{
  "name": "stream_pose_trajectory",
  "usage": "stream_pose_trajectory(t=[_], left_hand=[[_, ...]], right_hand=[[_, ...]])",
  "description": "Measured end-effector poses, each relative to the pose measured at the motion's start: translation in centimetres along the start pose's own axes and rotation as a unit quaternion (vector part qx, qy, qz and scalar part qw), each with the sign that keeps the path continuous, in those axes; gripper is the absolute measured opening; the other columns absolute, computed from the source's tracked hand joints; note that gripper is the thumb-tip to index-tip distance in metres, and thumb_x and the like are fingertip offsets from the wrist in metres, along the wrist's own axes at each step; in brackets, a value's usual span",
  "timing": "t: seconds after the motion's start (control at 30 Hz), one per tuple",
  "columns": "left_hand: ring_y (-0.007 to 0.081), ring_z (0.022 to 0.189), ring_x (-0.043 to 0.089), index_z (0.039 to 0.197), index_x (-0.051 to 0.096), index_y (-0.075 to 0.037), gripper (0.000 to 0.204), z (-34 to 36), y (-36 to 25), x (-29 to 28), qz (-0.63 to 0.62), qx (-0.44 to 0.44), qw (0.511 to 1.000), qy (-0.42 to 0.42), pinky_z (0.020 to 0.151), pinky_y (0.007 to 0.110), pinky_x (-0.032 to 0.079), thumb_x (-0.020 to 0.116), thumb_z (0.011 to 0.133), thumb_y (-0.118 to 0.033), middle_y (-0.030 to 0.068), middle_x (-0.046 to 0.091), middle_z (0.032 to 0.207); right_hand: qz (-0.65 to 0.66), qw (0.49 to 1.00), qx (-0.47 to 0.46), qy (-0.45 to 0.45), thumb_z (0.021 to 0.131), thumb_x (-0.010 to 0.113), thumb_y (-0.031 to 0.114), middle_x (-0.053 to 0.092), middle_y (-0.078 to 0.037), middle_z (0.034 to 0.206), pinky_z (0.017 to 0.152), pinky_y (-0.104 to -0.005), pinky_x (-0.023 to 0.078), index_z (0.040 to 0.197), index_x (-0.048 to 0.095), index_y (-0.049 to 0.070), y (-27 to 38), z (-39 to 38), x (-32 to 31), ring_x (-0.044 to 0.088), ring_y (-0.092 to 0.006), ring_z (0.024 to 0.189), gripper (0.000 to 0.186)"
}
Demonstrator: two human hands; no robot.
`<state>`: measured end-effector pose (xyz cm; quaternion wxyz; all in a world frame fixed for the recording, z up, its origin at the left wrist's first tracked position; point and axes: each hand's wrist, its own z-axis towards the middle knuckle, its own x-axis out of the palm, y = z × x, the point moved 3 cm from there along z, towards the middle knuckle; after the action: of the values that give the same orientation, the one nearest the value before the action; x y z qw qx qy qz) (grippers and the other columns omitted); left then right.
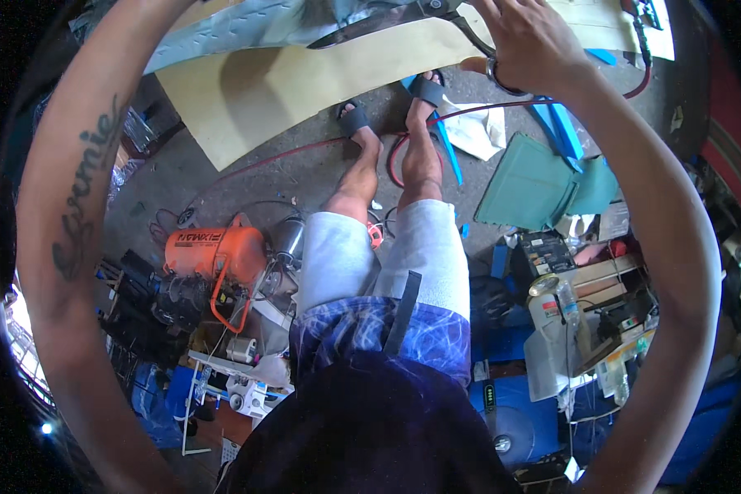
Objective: Reupholstering a furniture component by stretching fabric over a frame and securing it with a pneumatic stapler.
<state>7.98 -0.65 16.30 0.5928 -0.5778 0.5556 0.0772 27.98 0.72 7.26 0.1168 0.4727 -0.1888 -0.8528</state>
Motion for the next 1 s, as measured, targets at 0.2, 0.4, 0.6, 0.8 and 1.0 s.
stream_pose_trajectory(t=[0.2,0.4,0.6,0.8,1.0], left_hand=[[0.0248,0.057,0.055,0.074,0.067,-0.001,0.01,2.1,-0.7,1.3,0.071,0.066,0.995,-0.008,0.059,0.033,0.047,0.062,0.076,-0.01,0.0124,0.064,0.068],[0.0252,0.057,0.055,0.074,0.067,-0.001,0.011,3.3,-0.5,3.3,0.055,0.065,0.996,0.001,0.059,0.033,0.047,0.062,0.077,-0.01,0.0127,0.064,0.069],[0.0257,0.057,0.055,0.074,0.066,0.0,0.012,3.0,-0.4,3.1,0.054,0.045,0.998,-0.003,0.059,0.033,0.047,0.062,0.077,-0.011,0.0131,0.064,0.069],[0.0262,0.057,0.055,0.074,0.066,0.0,0.012,2.3,-0.1,2.9,0.054,0.02,0.998,-0.009,0.058,0.033,0.048,0.062,0.077,-0.011,0.0135,0.064,0.069],[0.0267,0.057,0.055,0.074,0.066,0.001,0.013,2.0,0.2,2.8,0.047,-0.001,0.999,-0.008,0.058,0.033,0.048,0.062,0.078,-0.011,0.0138,0.064,0.069]], right_hand=[[-0.256,0.892,0.101,0.358,0.075,0.065,0.047,0.052,-0.016,0.1,0.08,-0.0379,0.046,0.115,0.046,-0.001,2.2,3.4,-0.4,0.054,-0.0318,0.089,0.066],[-0.018,0.836,0.304,0.456,0.075,0.065,0.044,0.052,-0.016,0.098,0.077,-0.0367,0.047,0.113,0.047,-0.002,-0.9,0.0,1.5,0.054,-0.0316,0.089,0.063],[-0.078,0.872,0.249,0.414,0.075,0.065,0.043,0.051,-0.018,0.096,0.076,-0.0375,0.047,0.111,0.047,-0.003,-1.5,-0.5,2.3,0.055,-0.0326,0.084,0.06],[-0.165,0.907,0.191,0.336,0.079,0.061,0.037,0.052,-0.019,0.097,0.074,-0.0381,0.048,0.11,0.047,-0.004,0.7,-0.4,1.1,0.055,-0.0324,0.081,0.054],[-0.144,0.894,0.239,0.351,0.081,0.06,0.034,0.052,-0.02,0.097,0.07,-0.0381,0.05,0.111,0.047,-0.005,2.7,3.1,0.9,0.057,-0.0322,0.078,0.051]])
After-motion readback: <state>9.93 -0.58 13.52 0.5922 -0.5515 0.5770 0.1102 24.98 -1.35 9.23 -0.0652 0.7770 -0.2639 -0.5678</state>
